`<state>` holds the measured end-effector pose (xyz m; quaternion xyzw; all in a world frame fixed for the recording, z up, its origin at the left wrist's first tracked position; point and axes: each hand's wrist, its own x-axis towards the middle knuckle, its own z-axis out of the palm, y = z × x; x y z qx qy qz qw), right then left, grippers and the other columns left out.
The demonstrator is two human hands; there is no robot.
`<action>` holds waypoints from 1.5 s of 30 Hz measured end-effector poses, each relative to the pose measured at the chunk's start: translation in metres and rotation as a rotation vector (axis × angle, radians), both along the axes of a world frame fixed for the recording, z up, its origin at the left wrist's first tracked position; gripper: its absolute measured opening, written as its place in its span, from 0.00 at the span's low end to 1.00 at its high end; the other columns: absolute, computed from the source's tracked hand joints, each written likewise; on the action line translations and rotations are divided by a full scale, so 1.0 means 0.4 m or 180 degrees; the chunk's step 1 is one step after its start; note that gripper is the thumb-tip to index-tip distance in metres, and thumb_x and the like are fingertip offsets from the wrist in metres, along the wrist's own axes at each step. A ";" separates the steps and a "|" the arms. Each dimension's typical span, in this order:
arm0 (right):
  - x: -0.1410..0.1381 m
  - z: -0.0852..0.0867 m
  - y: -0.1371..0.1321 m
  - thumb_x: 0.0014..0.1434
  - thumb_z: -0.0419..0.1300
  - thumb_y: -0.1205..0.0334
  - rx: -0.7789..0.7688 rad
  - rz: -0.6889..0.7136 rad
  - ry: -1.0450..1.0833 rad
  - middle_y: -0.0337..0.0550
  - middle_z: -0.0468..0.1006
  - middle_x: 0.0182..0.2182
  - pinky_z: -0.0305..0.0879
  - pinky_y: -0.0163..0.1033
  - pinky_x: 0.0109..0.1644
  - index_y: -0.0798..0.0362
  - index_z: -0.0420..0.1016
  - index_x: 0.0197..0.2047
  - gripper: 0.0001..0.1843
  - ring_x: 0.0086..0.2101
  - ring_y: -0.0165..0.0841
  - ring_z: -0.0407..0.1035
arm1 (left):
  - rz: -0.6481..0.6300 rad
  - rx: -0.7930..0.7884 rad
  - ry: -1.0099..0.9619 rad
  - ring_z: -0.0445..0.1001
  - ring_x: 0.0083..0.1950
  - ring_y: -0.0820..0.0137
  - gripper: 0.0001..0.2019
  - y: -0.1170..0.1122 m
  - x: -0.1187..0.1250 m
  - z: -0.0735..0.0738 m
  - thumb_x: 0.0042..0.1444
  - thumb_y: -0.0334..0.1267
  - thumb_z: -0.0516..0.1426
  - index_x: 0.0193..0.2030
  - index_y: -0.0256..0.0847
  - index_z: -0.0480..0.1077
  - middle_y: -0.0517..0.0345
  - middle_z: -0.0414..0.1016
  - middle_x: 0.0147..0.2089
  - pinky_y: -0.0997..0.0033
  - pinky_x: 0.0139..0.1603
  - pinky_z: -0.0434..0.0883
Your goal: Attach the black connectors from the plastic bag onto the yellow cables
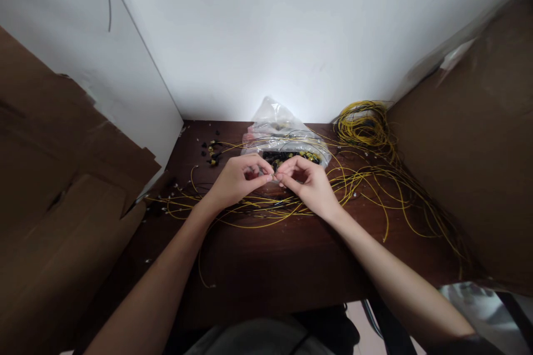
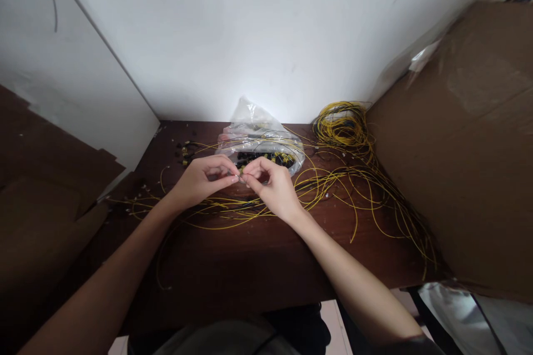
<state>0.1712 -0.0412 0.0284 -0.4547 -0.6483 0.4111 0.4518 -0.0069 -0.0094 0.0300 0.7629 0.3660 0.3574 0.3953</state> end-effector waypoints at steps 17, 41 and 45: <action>-0.004 -0.002 -0.003 0.51 0.62 0.55 -0.0392 0.0255 0.0384 0.39 0.71 0.28 0.66 0.33 0.26 0.55 0.68 0.35 0.13 0.22 0.24 0.67 | -0.0060 -0.0034 -0.0014 0.63 0.25 0.78 0.06 -0.002 -0.001 0.003 0.51 0.36 0.58 0.32 0.36 0.74 0.58 0.71 0.28 0.79 0.24 0.60; 0.015 0.015 0.001 0.56 0.57 0.54 0.0005 -0.0001 -0.0547 0.39 0.72 0.19 0.60 0.34 0.28 0.56 0.73 0.29 0.14 0.22 0.27 0.63 | 0.0743 -0.0814 -0.1812 0.61 0.20 0.80 0.06 0.013 0.000 0.019 0.49 0.35 0.57 0.31 0.38 0.63 0.63 0.67 0.22 0.80 0.20 0.59; 0.012 0.019 -0.005 0.57 0.56 0.53 0.0018 0.0112 -0.0747 0.37 0.71 0.18 0.59 0.33 0.27 0.56 0.73 0.30 0.14 0.20 0.26 0.64 | 0.0202 -0.0323 -0.0664 0.68 0.29 0.76 0.04 -0.009 0.020 0.014 0.51 0.35 0.57 0.30 0.36 0.67 0.57 0.72 0.29 0.79 0.26 0.65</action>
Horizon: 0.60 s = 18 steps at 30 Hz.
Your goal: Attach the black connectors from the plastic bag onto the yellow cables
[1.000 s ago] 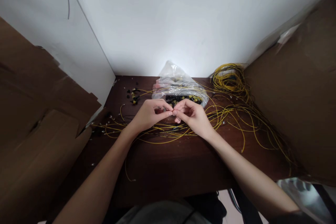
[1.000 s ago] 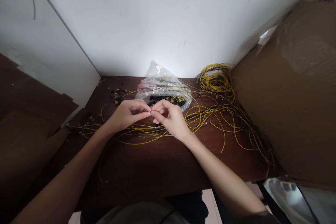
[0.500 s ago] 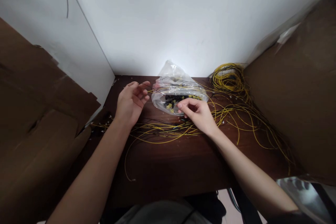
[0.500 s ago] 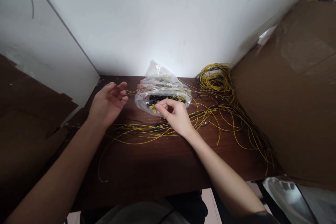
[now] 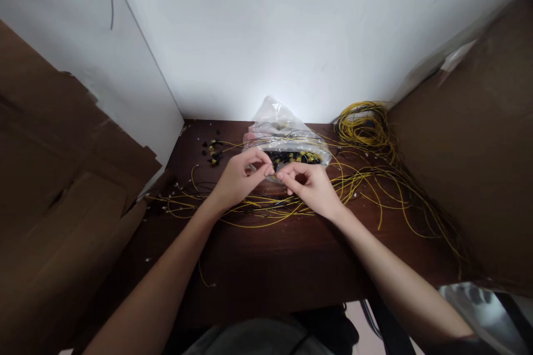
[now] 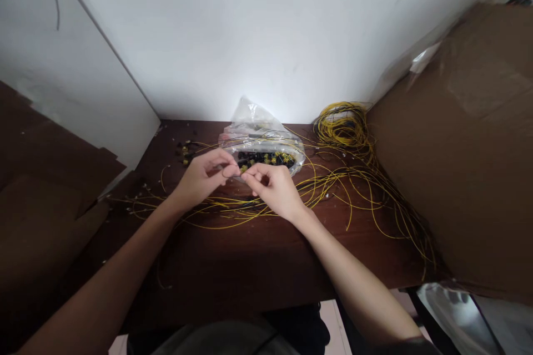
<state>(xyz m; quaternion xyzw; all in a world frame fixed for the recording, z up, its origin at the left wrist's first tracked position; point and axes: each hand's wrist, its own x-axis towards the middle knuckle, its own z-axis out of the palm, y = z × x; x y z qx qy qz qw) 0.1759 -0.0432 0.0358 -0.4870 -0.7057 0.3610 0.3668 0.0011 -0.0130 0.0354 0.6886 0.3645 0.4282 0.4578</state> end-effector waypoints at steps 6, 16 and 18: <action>0.004 0.003 -0.005 0.59 0.53 0.55 -0.0018 0.0064 -0.0534 0.35 0.71 0.14 0.58 0.30 0.25 0.55 0.73 0.33 0.13 0.16 0.25 0.63 | -0.0319 -0.0090 0.0360 0.69 0.29 0.75 0.07 -0.006 -0.002 -0.004 0.51 0.37 0.58 0.32 0.35 0.72 0.54 0.73 0.31 0.77 0.28 0.68; 0.005 0.012 -0.008 0.61 0.52 0.54 -0.0130 0.0053 -0.0445 0.35 0.71 0.15 0.56 0.31 0.24 0.55 0.72 0.34 0.14 0.15 0.23 0.59 | -0.0354 0.0134 0.0553 0.70 0.28 0.74 0.06 0.002 -0.009 -0.022 0.49 0.37 0.59 0.31 0.35 0.74 0.56 0.74 0.27 0.76 0.29 0.67; 0.015 0.016 -0.002 0.60 0.53 0.55 -0.0012 0.0182 -0.0512 0.36 0.72 0.17 0.57 0.32 0.26 0.55 0.72 0.35 0.13 0.17 0.24 0.61 | -0.0294 0.0369 0.0730 0.67 0.26 0.76 0.06 0.003 -0.010 -0.023 0.50 0.36 0.58 0.32 0.36 0.75 0.57 0.73 0.26 0.78 0.26 0.64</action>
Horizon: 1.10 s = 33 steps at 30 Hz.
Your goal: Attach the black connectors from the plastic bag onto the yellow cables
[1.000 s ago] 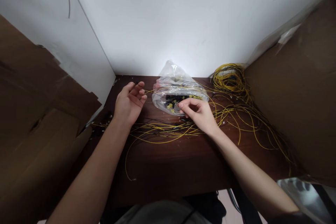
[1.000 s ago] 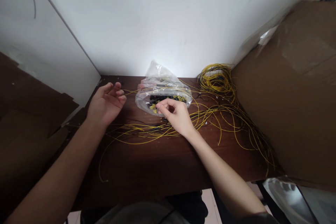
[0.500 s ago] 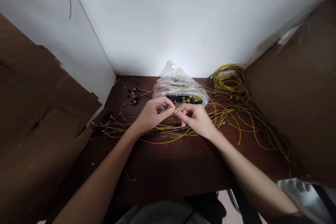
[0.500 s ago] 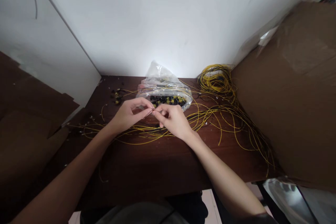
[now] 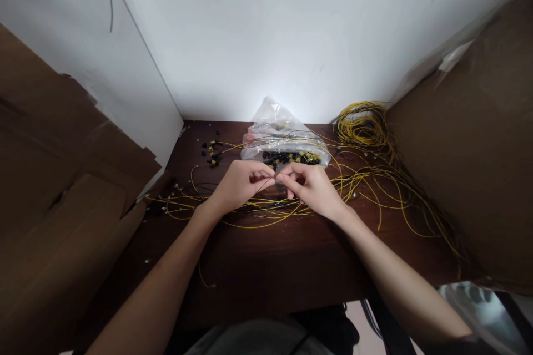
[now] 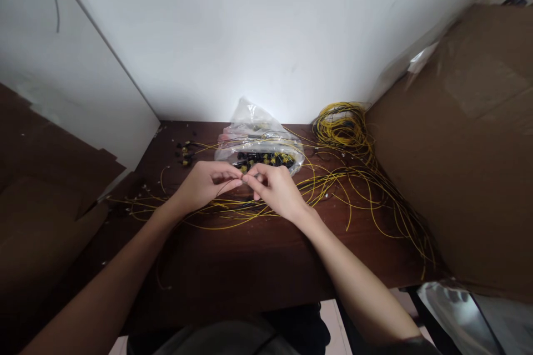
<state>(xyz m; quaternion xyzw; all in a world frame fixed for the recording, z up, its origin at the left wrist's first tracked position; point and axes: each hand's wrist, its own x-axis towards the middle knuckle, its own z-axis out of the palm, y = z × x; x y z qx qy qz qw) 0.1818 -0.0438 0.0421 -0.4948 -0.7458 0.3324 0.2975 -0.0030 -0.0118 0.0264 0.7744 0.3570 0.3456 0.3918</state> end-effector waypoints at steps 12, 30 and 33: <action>0.128 0.034 0.043 0.58 0.54 0.55 0.0082 0.0153 -0.1639 0.39 0.75 0.22 0.54 0.34 0.29 0.52 0.75 0.27 0.14 0.22 0.28 0.64 | 0.0725 -0.0178 -0.0491 0.67 0.27 0.75 0.07 0.008 -0.004 0.019 0.49 0.36 0.59 0.28 0.35 0.74 0.55 0.75 0.29 0.77 0.28 0.63; 0.127 0.052 0.030 0.62 0.48 0.51 -0.0196 0.0314 -0.0411 0.39 0.72 0.22 0.60 0.32 0.32 0.56 0.73 0.32 0.20 0.24 0.27 0.65 | 0.1383 -0.1316 -0.2701 0.75 0.32 0.73 0.05 0.029 -0.023 0.036 0.45 0.33 0.59 0.26 0.35 0.66 0.53 0.78 0.35 0.71 0.38 0.73; 0.090 0.044 0.020 0.63 0.47 0.53 -0.0142 0.0457 -0.0429 0.35 0.67 0.18 0.56 0.31 0.28 0.57 0.73 0.35 0.19 0.21 0.25 0.60 | 0.1197 -0.0683 -0.1888 0.75 0.32 0.73 0.05 0.011 -0.001 0.027 0.47 0.34 0.60 0.27 0.34 0.68 0.52 0.78 0.34 0.73 0.36 0.72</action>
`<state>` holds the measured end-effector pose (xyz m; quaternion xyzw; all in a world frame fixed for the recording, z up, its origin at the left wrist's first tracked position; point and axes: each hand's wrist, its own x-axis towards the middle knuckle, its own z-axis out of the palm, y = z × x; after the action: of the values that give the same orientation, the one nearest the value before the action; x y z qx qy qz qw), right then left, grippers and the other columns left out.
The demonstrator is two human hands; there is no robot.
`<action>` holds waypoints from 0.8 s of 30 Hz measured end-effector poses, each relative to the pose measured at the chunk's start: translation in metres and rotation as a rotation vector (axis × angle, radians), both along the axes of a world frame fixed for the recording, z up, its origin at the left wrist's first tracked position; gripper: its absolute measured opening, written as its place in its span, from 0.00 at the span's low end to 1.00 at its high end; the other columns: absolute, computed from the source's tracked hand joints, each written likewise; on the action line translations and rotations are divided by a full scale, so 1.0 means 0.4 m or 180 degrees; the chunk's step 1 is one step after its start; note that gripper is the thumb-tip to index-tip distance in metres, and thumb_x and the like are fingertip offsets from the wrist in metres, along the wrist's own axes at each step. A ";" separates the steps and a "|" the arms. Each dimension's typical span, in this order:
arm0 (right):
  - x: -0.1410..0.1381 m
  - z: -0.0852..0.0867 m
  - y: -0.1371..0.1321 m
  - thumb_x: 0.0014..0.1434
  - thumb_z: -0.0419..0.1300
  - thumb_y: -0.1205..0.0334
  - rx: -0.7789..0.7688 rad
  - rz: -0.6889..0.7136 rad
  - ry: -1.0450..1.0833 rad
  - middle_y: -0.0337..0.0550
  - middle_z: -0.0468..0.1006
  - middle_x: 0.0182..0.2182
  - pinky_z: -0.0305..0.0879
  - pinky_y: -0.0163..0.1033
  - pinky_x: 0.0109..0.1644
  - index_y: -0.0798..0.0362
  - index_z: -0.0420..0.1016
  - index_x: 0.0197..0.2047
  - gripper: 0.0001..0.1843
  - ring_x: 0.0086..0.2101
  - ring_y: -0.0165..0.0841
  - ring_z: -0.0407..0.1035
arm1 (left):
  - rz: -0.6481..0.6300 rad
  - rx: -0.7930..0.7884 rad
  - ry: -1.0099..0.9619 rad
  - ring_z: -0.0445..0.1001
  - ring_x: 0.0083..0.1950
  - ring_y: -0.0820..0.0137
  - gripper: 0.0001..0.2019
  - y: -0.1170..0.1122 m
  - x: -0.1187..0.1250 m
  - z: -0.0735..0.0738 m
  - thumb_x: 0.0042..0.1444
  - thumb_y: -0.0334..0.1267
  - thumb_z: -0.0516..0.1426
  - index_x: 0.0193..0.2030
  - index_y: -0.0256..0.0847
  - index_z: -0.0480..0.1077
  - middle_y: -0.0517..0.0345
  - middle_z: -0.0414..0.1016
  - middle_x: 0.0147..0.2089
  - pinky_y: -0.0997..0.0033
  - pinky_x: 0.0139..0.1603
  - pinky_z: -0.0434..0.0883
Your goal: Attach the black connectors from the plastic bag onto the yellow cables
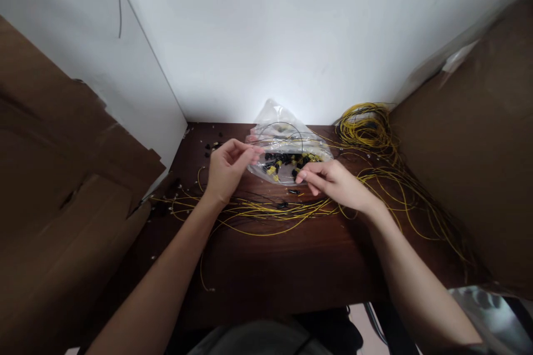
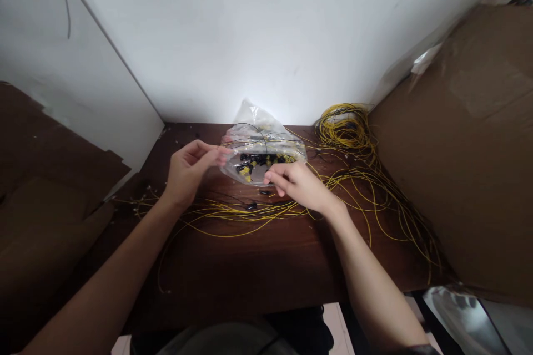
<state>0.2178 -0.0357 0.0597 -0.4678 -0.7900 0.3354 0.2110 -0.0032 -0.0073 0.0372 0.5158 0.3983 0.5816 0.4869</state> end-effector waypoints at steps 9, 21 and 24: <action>-0.073 -0.034 -0.019 0.63 0.50 0.60 0.0162 0.0545 0.0040 0.39 0.74 0.26 0.56 0.31 0.31 0.58 0.75 0.35 0.15 0.24 0.24 0.62 | -0.1341 0.0496 0.0994 0.76 0.41 0.68 0.07 -0.035 0.036 -0.032 0.53 0.35 0.57 0.34 0.36 0.75 0.49 0.77 0.42 0.70 0.41 0.73; -0.026 -0.016 -0.007 0.60 0.52 0.51 -0.0150 0.0211 0.0111 0.37 0.71 0.21 0.51 0.32 0.26 0.57 0.77 0.31 0.19 0.22 0.24 0.56 | -0.0827 0.0080 0.0500 0.75 0.31 0.73 0.07 -0.027 0.028 -0.013 0.50 0.34 0.59 0.35 0.36 0.75 0.55 0.78 0.30 0.74 0.35 0.72; 0.015 -0.004 0.006 0.58 0.54 0.49 -0.0237 -0.0086 0.0137 0.40 0.73 0.25 0.54 0.32 0.28 0.57 0.76 0.32 0.20 0.24 0.26 0.60 | -0.0514 -0.0023 0.0242 0.69 0.22 0.78 0.06 -0.013 0.018 -0.013 0.51 0.35 0.58 0.34 0.37 0.76 0.61 0.72 0.20 0.77 0.29 0.69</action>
<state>0.2236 -0.0332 0.0581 -0.4787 -0.7659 0.3717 0.2149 0.0039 -0.0126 0.0321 0.5661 0.3757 0.5191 0.5186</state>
